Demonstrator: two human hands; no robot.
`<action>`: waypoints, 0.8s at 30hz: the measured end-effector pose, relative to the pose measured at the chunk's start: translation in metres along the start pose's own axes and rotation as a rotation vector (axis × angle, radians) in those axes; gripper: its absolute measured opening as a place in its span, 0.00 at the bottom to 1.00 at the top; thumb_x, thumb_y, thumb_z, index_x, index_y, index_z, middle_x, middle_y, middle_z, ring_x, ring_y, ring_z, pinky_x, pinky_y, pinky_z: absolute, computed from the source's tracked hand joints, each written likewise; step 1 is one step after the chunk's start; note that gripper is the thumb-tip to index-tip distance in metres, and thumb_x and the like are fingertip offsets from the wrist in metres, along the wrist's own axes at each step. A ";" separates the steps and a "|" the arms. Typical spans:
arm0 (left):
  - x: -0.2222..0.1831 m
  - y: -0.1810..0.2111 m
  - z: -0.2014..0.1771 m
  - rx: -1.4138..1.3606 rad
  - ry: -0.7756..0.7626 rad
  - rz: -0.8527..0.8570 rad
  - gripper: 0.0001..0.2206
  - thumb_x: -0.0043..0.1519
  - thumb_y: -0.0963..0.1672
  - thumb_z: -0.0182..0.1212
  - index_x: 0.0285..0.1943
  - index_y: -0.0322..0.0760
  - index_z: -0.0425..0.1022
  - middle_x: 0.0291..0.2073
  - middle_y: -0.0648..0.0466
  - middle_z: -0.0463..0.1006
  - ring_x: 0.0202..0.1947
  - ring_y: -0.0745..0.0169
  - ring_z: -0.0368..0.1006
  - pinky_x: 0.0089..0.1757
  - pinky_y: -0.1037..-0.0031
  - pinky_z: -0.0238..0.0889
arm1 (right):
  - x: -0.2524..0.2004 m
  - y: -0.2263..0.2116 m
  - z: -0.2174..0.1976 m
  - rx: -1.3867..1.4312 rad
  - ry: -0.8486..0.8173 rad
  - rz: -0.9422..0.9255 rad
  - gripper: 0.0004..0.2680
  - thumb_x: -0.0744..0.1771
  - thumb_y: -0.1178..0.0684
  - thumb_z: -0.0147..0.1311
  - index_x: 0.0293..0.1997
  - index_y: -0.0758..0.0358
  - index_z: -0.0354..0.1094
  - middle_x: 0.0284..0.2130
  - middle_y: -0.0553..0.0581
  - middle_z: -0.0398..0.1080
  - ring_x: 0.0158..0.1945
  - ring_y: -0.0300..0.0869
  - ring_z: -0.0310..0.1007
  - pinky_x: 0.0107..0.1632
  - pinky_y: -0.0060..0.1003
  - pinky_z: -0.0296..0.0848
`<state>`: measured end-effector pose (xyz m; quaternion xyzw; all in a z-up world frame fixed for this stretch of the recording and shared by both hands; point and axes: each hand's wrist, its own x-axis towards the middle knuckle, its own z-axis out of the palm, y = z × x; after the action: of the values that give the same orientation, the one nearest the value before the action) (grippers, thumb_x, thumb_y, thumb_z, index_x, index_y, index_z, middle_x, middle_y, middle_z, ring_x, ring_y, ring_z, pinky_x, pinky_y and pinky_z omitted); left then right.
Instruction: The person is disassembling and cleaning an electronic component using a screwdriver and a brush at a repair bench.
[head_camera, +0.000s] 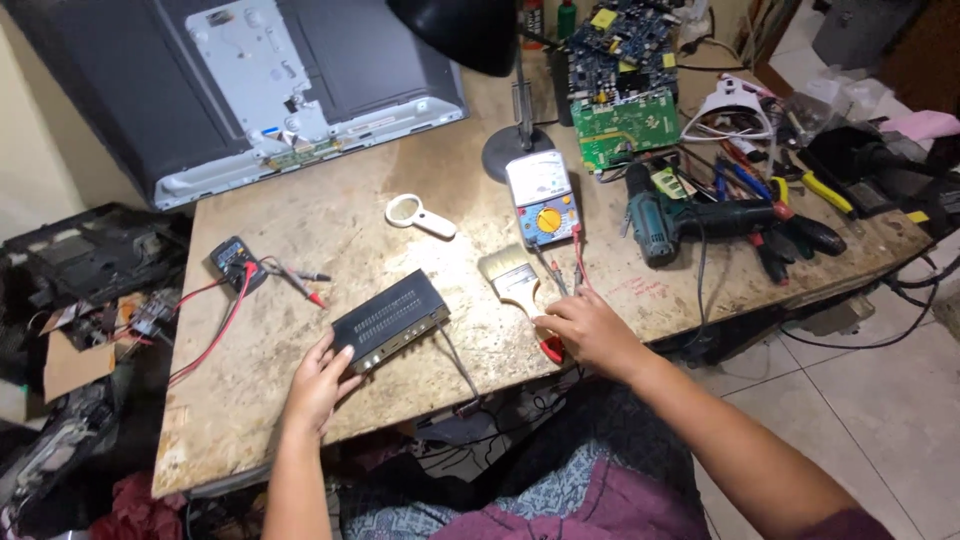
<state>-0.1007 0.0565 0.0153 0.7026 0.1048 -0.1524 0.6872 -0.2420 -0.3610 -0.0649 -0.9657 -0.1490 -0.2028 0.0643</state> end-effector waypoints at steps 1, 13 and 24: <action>-0.014 0.018 0.008 0.098 0.008 -0.060 0.31 0.65 0.43 0.58 0.79 0.37 0.53 0.72 0.36 0.58 0.66 0.38 0.64 0.55 0.50 0.68 | -0.001 -0.005 -0.022 0.129 0.015 0.033 0.11 0.67 0.54 0.52 0.55 0.48 0.72 0.48 0.51 0.74 0.54 0.47 0.72 0.60 0.54 0.64; 0.010 -0.057 0.002 0.571 0.449 0.545 0.17 0.64 0.43 0.67 0.62 0.31 0.79 0.51 0.39 0.77 0.50 0.52 0.74 0.45 0.66 0.70 | -0.129 0.129 -0.113 -0.143 0.182 1.227 0.15 0.70 0.46 0.50 0.59 0.61 0.73 0.48 0.66 0.72 0.54 0.62 0.70 0.47 0.61 0.73; -0.005 -0.069 0.028 0.776 0.447 1.132 0.20 0.60 0.44 0.71 0.61 0.31 0.80 0.60 0.38 0.74 0.63 0.40 0.70 0.63 0.53 0.62 | -0.122 0.147 -0.130 -0.058 -0.099 1.374 0.18 0.67 0.40 0.55 0.57 0.61 0.74 0.43 0.66 0.78 0.47 0.61 0.77 0.38 0.57 0.75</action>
<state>-0.1324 0.0312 -0.0475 0.8570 -0.1986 0.3482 0.3238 -0.3511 -0.5560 -0.0065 -0.8506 0.4995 -0.0756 0.1456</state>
